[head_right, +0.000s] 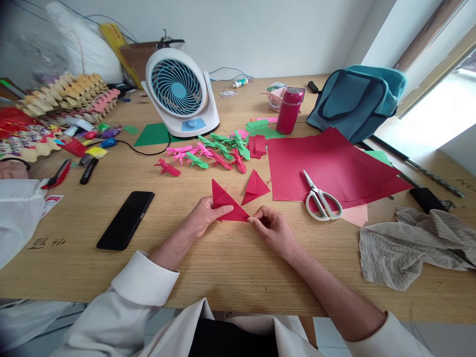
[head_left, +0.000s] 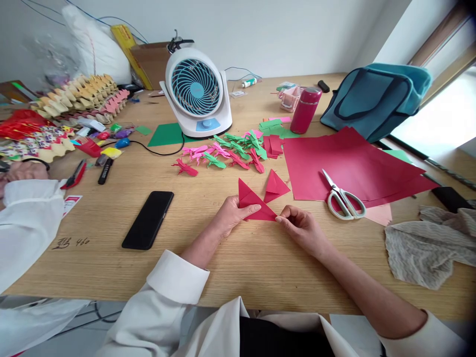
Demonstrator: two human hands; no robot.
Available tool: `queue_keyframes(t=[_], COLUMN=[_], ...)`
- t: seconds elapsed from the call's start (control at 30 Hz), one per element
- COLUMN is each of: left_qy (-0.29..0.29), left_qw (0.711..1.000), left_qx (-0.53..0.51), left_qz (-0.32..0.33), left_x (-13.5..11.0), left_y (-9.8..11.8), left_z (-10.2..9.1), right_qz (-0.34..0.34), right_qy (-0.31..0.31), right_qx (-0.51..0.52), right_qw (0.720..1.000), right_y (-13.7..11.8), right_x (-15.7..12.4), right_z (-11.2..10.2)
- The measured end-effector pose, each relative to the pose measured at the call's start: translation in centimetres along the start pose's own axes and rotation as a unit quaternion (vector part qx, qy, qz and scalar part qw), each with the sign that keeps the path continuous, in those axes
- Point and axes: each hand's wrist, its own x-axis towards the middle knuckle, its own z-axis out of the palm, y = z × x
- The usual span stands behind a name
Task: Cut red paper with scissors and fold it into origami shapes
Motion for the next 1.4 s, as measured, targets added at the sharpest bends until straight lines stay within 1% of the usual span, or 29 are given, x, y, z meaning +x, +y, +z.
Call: queue_keyframes(t=[0.13,0.23,0.3,0.43,0.57,0.7,0.8,0.93,1.03,1.1,1.17,1.33,1.4], left_qy=[-0.007,-0.014,-0.018,0.010,0.026,0.045,0.041,0.002,0.011,0.016,0.008,-0.020,-0.023], left_qw=[1.000,0.999,0.999,0.997,0.992,0.987,0.988,0.997,0.998,0.998,0.998,0.998,0.997], left_qx=[-0.004,0.026,0.047,0.075,0.122,0.145,0.133,0.052,0.032,0.030,0.032,0.063,0.066], left_qz=[0.007,0.011,0.008,0.021,0.035,0.052,0.059,0.053,0.047,0.046,0.047,0.026,0.017], left_x=[-0.1,-0.3,-0.4,-0.6,-0.9,-1.0,-0.9,-0.3,0.2,0.3,0.3,-0.4,-0.5], left_y=[-0.1,-0.3,-0.4,-0.5,-0.4,-0.3,-0.4,-0.2,0.1,0.2,0.2,0.1,0.1], left_z=[0.3,0.9,1.3,1.9,2.1,2.3,2.1,0.8,-0.5,-1.0,-0.9,0.5,0.8], right_qz=[0.003,0.010,0.008,-0.008,-0.016,-0.013,-0.015,-0.018,-0.014,-0.005,0.005,0.009,0.009], right_qy=[-0.020,-0.033,-0.030,-0.011,-0.016,-0.014,-0.009,-0.003,-0.007,-0.015,-0.024,-0.030,-0.032], right_qx=[0.004,0.002,-0.002,-0.027,-0.072,-0.084,-0.089,-0.093,-0.085,-0.076,-0.066,-0.061,-0.063], right_qw=[1.000,0.999,1.000,1.000,0.997,0.996,0.996,0.996,0.996,0.997,0.998,0.998,0.997], right_y=[-0.4,-0.4,-0.4,-0.5,-0.7,-0.9,-0.9,-0.8,-0.6,-0.6,-0.7,-0.8,-0.7], right_x=[0.0,0.0,-0.1,-0.2,-0.4,-0.4,-0.4,-0.4,-0.3,-0.2,-0.2,-0.1,-0.1], right_z=[0.1,0.3,0.4,0.7,0.8,0.9,0.9,0.8,0.7,0.7,0.7,0.8,0.8])
